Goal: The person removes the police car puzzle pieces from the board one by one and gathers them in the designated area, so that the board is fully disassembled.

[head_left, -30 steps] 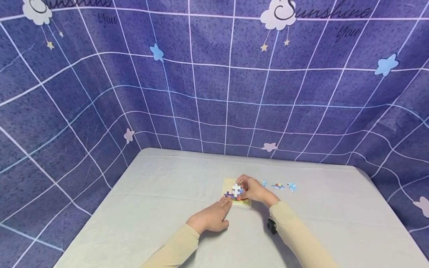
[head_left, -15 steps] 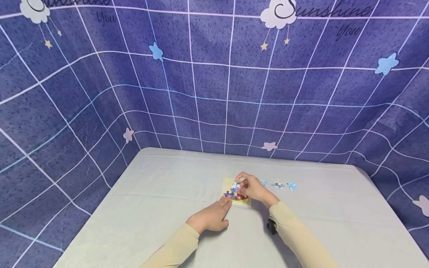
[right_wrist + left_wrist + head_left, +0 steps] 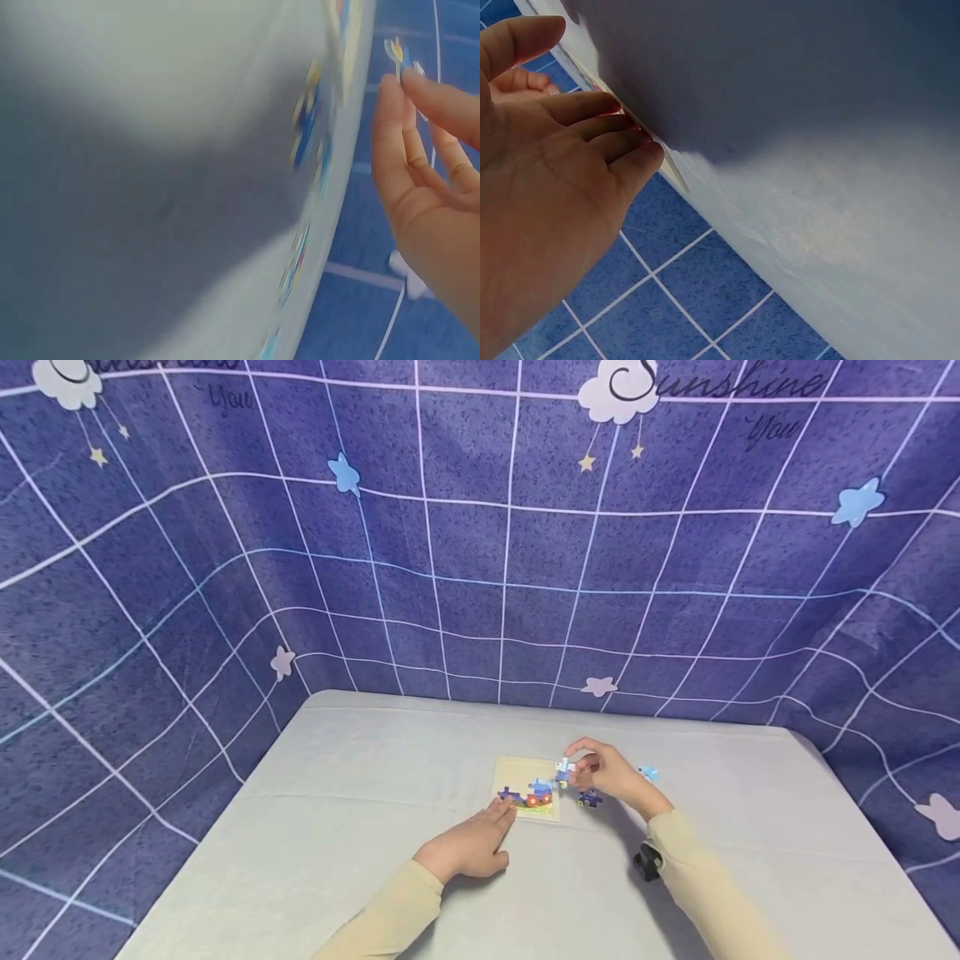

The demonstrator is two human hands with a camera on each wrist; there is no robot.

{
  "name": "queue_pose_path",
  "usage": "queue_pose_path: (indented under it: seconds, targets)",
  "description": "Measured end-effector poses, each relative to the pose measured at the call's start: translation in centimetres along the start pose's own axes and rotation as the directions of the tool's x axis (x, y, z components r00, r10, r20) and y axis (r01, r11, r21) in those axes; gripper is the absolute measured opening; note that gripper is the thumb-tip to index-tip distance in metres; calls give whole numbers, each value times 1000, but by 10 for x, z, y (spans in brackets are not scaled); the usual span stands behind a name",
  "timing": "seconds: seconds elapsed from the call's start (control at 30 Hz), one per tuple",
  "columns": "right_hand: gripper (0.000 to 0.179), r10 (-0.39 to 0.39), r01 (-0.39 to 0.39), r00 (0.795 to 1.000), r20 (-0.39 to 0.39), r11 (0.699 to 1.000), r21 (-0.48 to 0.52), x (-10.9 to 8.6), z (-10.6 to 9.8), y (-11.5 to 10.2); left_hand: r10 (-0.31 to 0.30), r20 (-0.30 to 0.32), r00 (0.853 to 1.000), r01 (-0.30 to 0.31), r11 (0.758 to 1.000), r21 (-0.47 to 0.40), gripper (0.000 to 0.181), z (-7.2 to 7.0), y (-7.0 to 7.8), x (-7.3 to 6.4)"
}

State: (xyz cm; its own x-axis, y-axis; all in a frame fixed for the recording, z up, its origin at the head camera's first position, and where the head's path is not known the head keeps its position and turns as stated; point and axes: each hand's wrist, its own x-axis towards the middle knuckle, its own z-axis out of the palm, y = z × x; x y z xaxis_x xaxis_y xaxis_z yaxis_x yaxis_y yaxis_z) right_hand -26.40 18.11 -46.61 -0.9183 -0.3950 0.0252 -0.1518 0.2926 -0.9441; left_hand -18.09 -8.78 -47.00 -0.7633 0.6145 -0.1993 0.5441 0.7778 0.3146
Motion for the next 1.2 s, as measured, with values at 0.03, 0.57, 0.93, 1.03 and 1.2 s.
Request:
queue_pose_path:
  seconds: [0.03, 0.57, 0.93, 1.03, 1.2]
  targets:
    - [41, 2, -2, 1000, -2, 1000, -4, -4, -5, 2, 2, -1, 1000, -2, 1000, -2, 68, 0, 0, 0]
    - [41, 109, -109, 994, 25, 994, -7, -56, -60, 31, -27, 0, 1000, 27, 999, -27, 68, 0, 0, -2]
    - [33, 51, -55, 998, -36, 992, -116, -53, -55, 37, -12, -1, 1000, 12, 999, -32, 68, -4, 4, -4]
    - [27, 39, -44, 998, -41, 988, -146, -53, -55, 38, -13, -3, 1000, 13, 1000, -25, 68, -3, 5, -4]
    - [20, 27, -39, 998, -56, 974, -222, -53, -54, 38, -13, -4, 1000, 13, 1000, -22, 68, -3, 5, -3]
